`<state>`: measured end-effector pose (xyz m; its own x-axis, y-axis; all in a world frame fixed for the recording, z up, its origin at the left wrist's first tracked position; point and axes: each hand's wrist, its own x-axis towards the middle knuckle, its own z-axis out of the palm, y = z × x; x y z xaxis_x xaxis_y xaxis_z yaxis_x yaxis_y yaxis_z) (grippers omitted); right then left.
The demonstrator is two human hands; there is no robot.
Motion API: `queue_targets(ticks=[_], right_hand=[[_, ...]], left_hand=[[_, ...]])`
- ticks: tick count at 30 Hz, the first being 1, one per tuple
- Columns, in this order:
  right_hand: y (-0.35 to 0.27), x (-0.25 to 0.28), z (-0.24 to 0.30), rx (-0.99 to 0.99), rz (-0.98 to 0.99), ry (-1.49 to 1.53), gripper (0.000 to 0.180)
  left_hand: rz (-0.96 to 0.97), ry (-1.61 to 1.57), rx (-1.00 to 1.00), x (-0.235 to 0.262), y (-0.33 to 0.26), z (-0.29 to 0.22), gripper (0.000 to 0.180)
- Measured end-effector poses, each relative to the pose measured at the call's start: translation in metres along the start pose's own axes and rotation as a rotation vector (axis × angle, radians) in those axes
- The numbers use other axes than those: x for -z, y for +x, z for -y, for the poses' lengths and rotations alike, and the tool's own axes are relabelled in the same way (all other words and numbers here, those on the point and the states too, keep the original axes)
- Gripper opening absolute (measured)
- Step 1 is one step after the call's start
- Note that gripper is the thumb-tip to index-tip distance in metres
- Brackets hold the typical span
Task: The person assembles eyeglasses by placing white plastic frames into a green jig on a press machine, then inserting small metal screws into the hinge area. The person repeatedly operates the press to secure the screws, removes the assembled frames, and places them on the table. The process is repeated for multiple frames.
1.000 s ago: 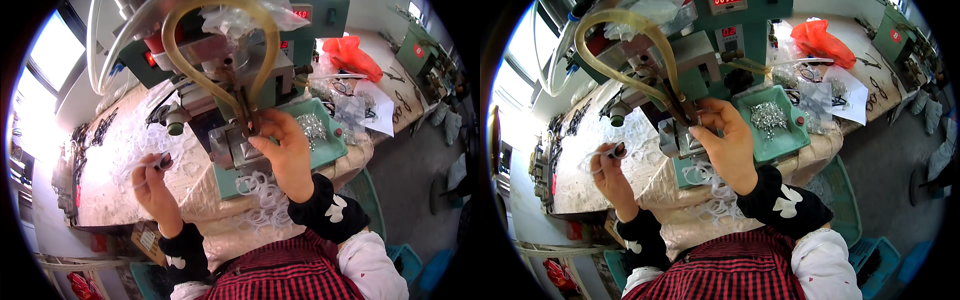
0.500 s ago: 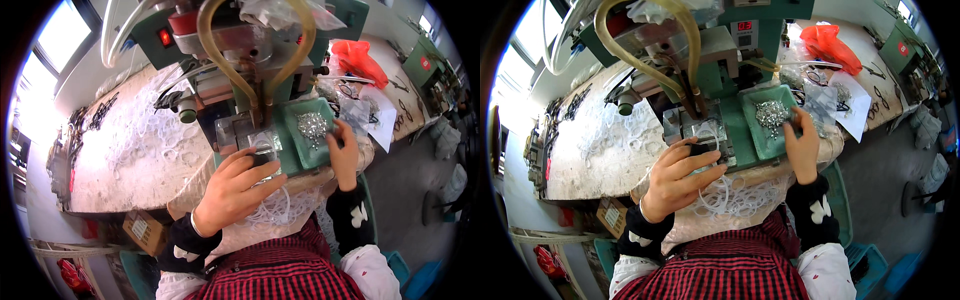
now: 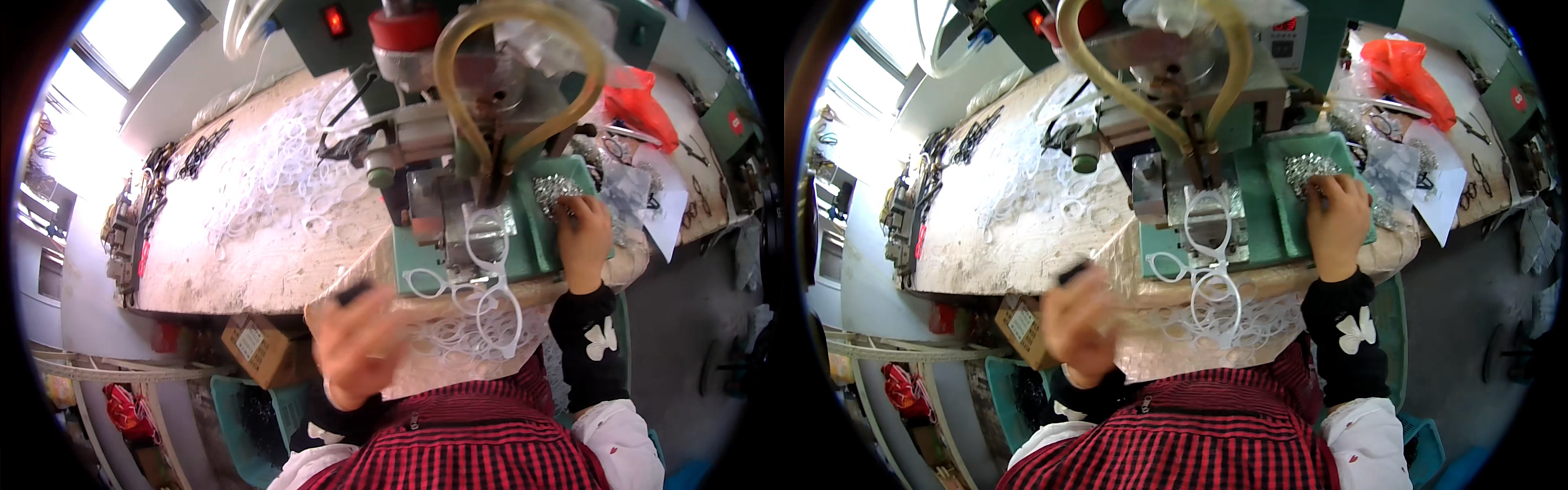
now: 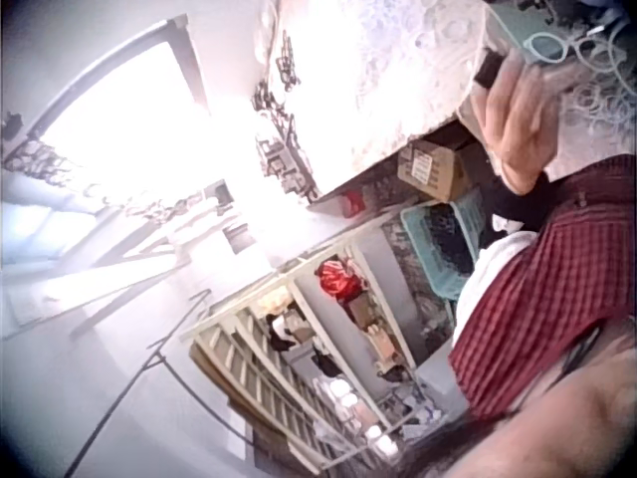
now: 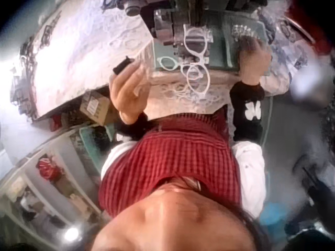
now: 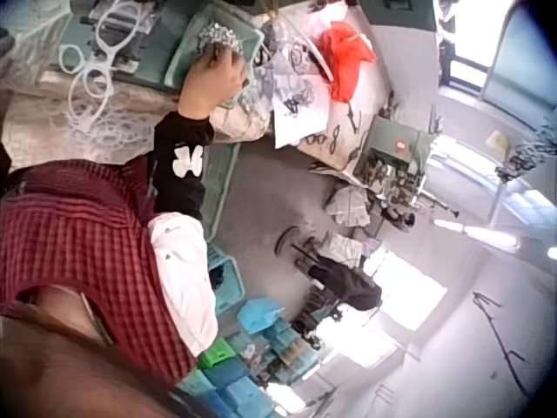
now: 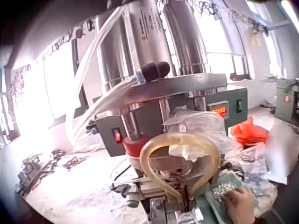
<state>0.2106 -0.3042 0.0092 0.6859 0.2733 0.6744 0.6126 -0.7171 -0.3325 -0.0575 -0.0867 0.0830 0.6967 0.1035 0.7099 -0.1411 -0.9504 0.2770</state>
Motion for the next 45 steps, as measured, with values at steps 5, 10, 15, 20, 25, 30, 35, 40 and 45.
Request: queue_targets(ticks=[5, 10, 15, 20, 25, 30, 35, 40, 45], right_hand=[[0.003, -0.006, -0.001, -0.065, -0.025, 0.202, 0.011], [0.012, -0.006, 0.010, -0.176, 0.003, 0.382, 0.011], [-0.019, 0.014, -0.013, -0.236, -0.024, 0.371, 0.015], [-0.038, 0.057, -0.017, -0.403, 0.076, 0.508, 0.019], [0.015, 0.055, 0.054, -0.289, 0.226, 0.901, 0.017], [0.035, 0.019, 0.101, -0.265, 0.124, 1.011, 0.041], [0.032, 0.030, 0.105, -0.372, 0.119, 1.142, 0.057], [0.036, 0.036, 0.120, -0.338, 0.121, 1.239, 0.059], [0.031, 0.059, 0.116, -0.260, 0.302, 1.235, 0.064]], left_hand=[[-0.398, 0.076, 0.350, 0.028, 0.033, 0.053, 0.018], [0.095, 0.635, 0.248, -0.030, 0.025, 0.152, 0.027], [0.081, 0.595, 0.325, -0.063, -0.029, 0.209, 0.015], [-0.033, -0.277, 0.705, -0.049, -0.008, 0.168, 0.007], [0.252, -1.062, 0.769, -0.039, 0.027, 0.078, 0.018], [0.799, -0.986, 1.046, -0.042, 0.014, 0.061, 0.017], [0.542, -1.149, 1.058, -0.015, 0.029, 0.013, 0.020], [0.305, -1.368, 0.940, 0.011, 0.058, -0.027, 0.026], [0.667, -1.518, 1.265, -0.009, 0.091, -0.054, 0.020]])
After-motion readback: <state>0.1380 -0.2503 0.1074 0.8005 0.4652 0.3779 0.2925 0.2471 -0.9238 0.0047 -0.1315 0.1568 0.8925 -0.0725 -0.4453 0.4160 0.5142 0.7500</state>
